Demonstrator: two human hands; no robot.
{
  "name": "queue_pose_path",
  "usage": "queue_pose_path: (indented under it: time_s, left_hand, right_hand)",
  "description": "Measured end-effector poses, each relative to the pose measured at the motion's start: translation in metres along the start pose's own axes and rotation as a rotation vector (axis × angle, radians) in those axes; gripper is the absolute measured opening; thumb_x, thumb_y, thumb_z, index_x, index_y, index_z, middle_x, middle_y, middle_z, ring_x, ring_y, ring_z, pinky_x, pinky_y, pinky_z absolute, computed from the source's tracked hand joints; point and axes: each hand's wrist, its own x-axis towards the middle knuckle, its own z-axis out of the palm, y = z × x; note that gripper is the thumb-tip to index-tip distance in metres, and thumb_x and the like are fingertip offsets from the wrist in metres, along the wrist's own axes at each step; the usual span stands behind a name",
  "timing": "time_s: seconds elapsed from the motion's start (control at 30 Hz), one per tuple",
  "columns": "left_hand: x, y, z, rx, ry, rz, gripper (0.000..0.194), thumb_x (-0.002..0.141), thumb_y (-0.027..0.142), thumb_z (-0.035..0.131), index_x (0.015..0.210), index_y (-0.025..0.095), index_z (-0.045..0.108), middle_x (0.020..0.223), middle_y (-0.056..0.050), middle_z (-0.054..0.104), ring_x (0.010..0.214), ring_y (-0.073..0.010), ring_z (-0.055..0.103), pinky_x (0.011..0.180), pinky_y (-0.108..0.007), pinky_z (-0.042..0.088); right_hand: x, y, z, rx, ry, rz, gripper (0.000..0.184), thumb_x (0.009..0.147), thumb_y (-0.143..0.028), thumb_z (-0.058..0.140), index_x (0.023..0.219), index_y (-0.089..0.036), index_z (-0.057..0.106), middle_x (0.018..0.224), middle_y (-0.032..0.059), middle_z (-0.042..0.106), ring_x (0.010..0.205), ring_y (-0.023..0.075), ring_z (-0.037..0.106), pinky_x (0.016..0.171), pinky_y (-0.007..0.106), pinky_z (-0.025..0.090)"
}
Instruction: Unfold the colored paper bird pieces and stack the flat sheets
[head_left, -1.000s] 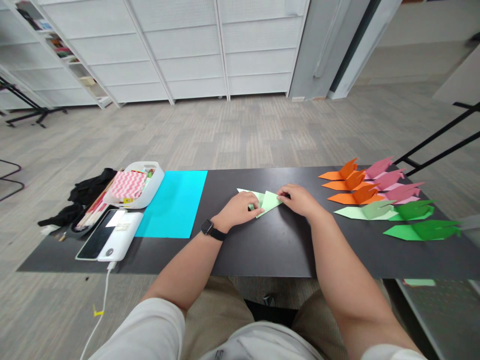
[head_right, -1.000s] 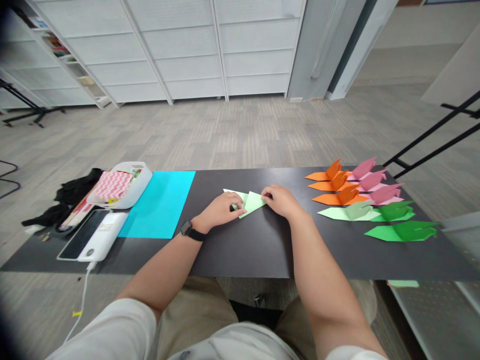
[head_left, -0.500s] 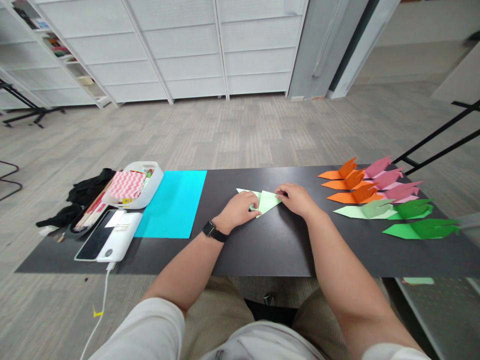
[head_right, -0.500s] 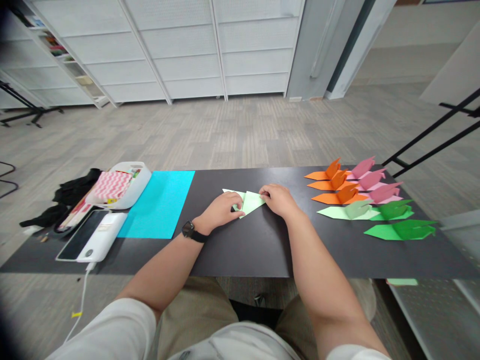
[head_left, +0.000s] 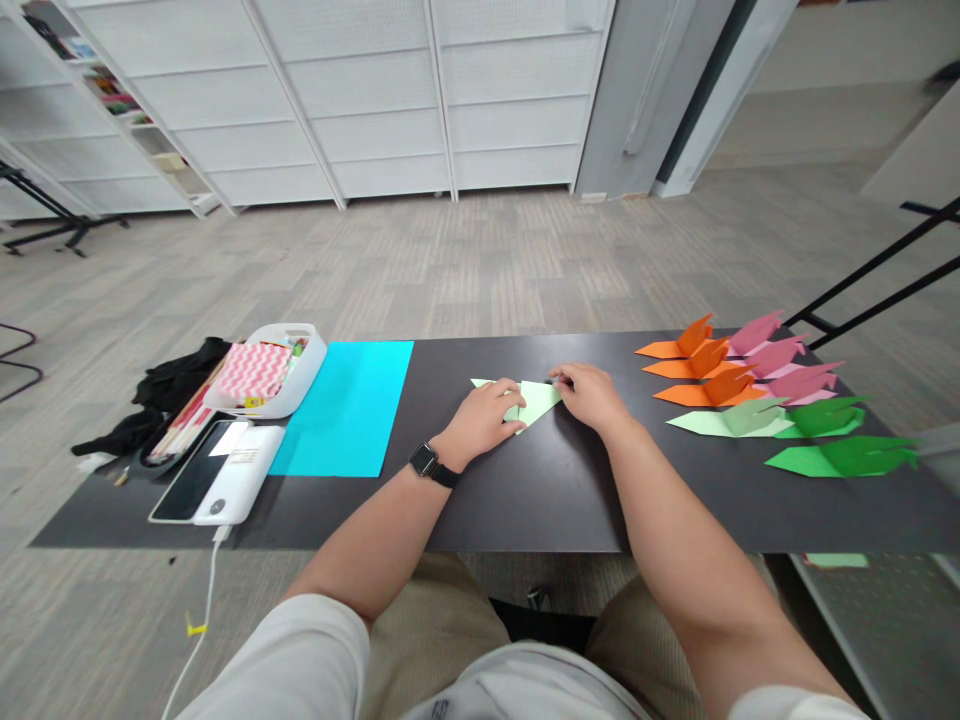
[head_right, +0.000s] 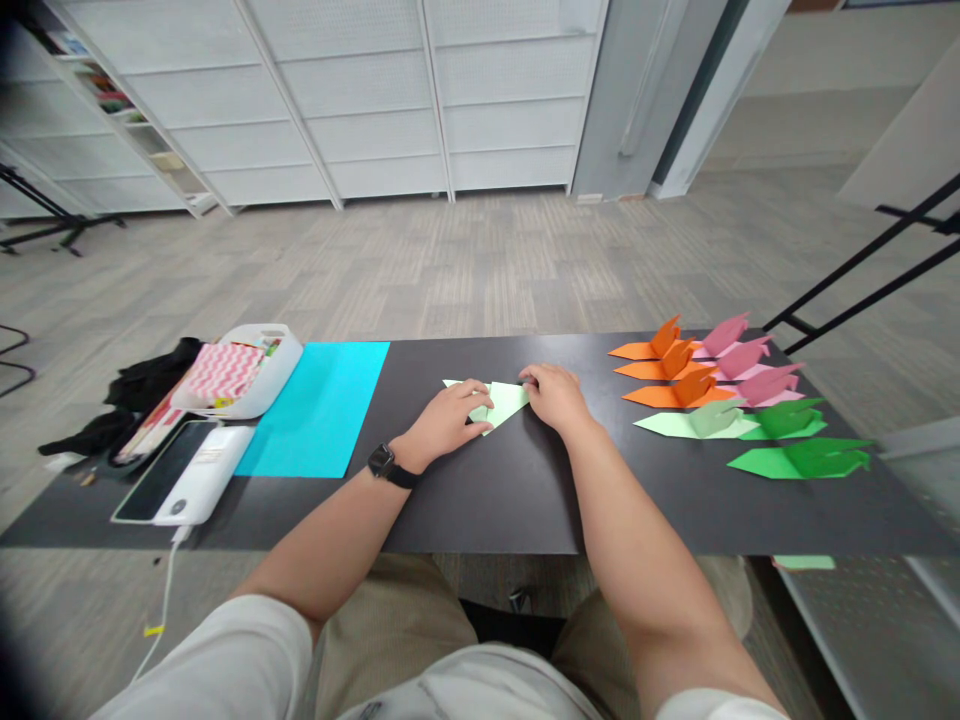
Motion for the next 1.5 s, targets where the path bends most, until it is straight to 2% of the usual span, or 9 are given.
queue_pose_path:
  time_s: [0.1, 0.2, 0.33, 0.47, 0.63, 0.8, 0.97, 1.27, 1.5]
  left_hand:
    - [0.0, -0.002, 0.001, 0.028, -0.011, 0.02, 0.029, 0.092, 0.032, 0.077, 0.12, 0.023, 0.073, 0.145, -0.01, 0.064, 0.128, -0.0291, 0.063, 0.114, -0.046, 0.047]
    - [0.0, -0.002, 0.001, 0.031, -0.049, 0.029, 0.03, 0.096, 0.034, 0.073, 0.124, 0.024, 0.074, 0.146, -0.009, 0.066, 0.13, -0.0288, 0.062, 0.116, -0.047, 0.045]
    - [-0.001, 0.001, 0.0, 0.033, -0.051, 0.026, 0.033, 0.098, 0.035, 0.067, 0.128, 0.024, 0.072, 0.146, -0.01, 0.067, 0.132, -0.0286, 0.061, 0.117, -0.048, 0.043]
    - [-0.003, 0.004, -0.001, 0.043, -0.043, 0.004, 0.032, 0.097, 0.035, 0.069, 0.127, 0.024, 0.072, 0.149, -0.009, 0.065, 0.134, -0.0301, 0.059, 0.119, -0.05, 0.042]
    - [-0.004, 0.002, -0.001, 0.032, -0.034, 0.001, 0.03, 0.096, 0.038, 0.07, 0.123, 0.024, 0.071, 0.155, -0.009, 0.06, 0.134, -0.0307, 0.058, 0.118, -0.051, 0.043]
    - [-0.003, -0.003, 0.001, 0.023, -0.041, 0.004, 0.031, 0.095, 0.04, 0.072, 0.122, 0.025, 0.071, 0.153, -0.007, 0.062, 0.135, -0.0295, 0.058, 0.118, -0.05, 0.043]
    - [-0.002, -0.007, 0.003, 0.03, -0.055, -0.014, 0.034, 0.093, 0.043, 0.075, 0.122, 0.025, 0.072, 0.154, -0.008, 0.061, 0.136, -0.0309, 0.058, 0.118, -0.051, 0.043]
    - [-0.002, -0.009, 0.005, 0.0, -0.064, -0.047, 0.034, 0.091, 0.042, 0.078, 0.122, 0.028, 0.072, 0.157, -0.005, 0.058, 0.137, -0.0311, 0.057, 0.119, -0.051, 0.041]
    - [-0.002, -0.009, 0.006, -0.004, -0.063, -0.051, 0.035, 0.092, 0.042, 0.078, 0.123, 0.027, 0.071, 0.157, -0.005, 0.059, 0.137, -0.0312, 0.056, 0.119, -0.051, 0.041]
  right_hand:
    - [0.001, 0.003, 0.001, -0.005, 0.028, 0.026, 0.026, 0.095, -0.017, 0.056, 0.111, -0.025, 0.076, 0.1, 0.0058, 0.076, 0.097, 0.0255, 0.067, 0.09, 0.04, 0.048]
    - [0.002, 0.006, -0.001, 0.015, 0.06, 0.038, 0.026, 0.094, -0.019, 0.058, 0.113, -0.025, 0.075, 0.1, 0.0066, 0.075, 0.098, 0.026, 0.067, 0.092, 0.042, 0.05]
    - [-0.001, 0.001, -0.006, 0.035, 0.086, -0.025, 0.03, 0.095, -0.027, 0.063, 0.123, -0.024, 0.073, 0.115, 0.0114, 0.07, 0.113, 0.0305, 0.065, 0.102, 0.047, 0.051]
    - [-0.01, -0.014, -0.006, 0.025, 0.024, -0.124, 0.055, 0.091, -0.037, 0.072, 0.143, -0.024, 0.062, 0.144, 0.0168, 0.057, 0.137, 0.0348, 0.055, 0.115, 0.053, 0.045]
    - [-0.019, -0.031, 0.002, -0.094, -0.123, -0.09, 0.091, 0.085, -0.051, 0.079, 0.162, -0.024, 0.041, 0.17, 0.0231, 0.032, 0.155, 0.0472, 0.034, 0.123, 0.074, 0.023]
    - [-0.018, -0.039, 0.006, -0.125, -0.218, -0.021, 0.106, 0.084, -0.057, 0.077, 0.17, -0.021, 0.026, 0.175, 0.0223, 0.025, 0.161, 0.0463, 0.022, 0.127, 0.073, 0.013]
    - [-0.016, -0.039, 0.009, -0.124, -0.245, 0.052, 0.11, 0.081, -0.06, 0.079, 0.17, -0.022, 0.026, 0.176, 0.0216, 0.023, 0.163, 0.0466, 0.018, 0.126, 0.075, 0.011]
    - [-0.009, -0.015, 0.003, -0.12, -0.236, 0.227, 0.115, 0.079, -0.069, 0.078, 0.17, -0.025, 0.024, 0.177, 0.0225, 0.016, 0.163, 0.048, 0.012, 0.124, 0.077, 0.01]
    - [-0.004, 0.002, -0.005, -0.134, -0.23, 0.31, 0.116, 0.078, -0.072, 0.078, 0.17, -0.026, 0.025, 0.178, 0.0221, 0.014, 0.164, 0.0481, 0.01, 0.124, 0.077, 0.008]
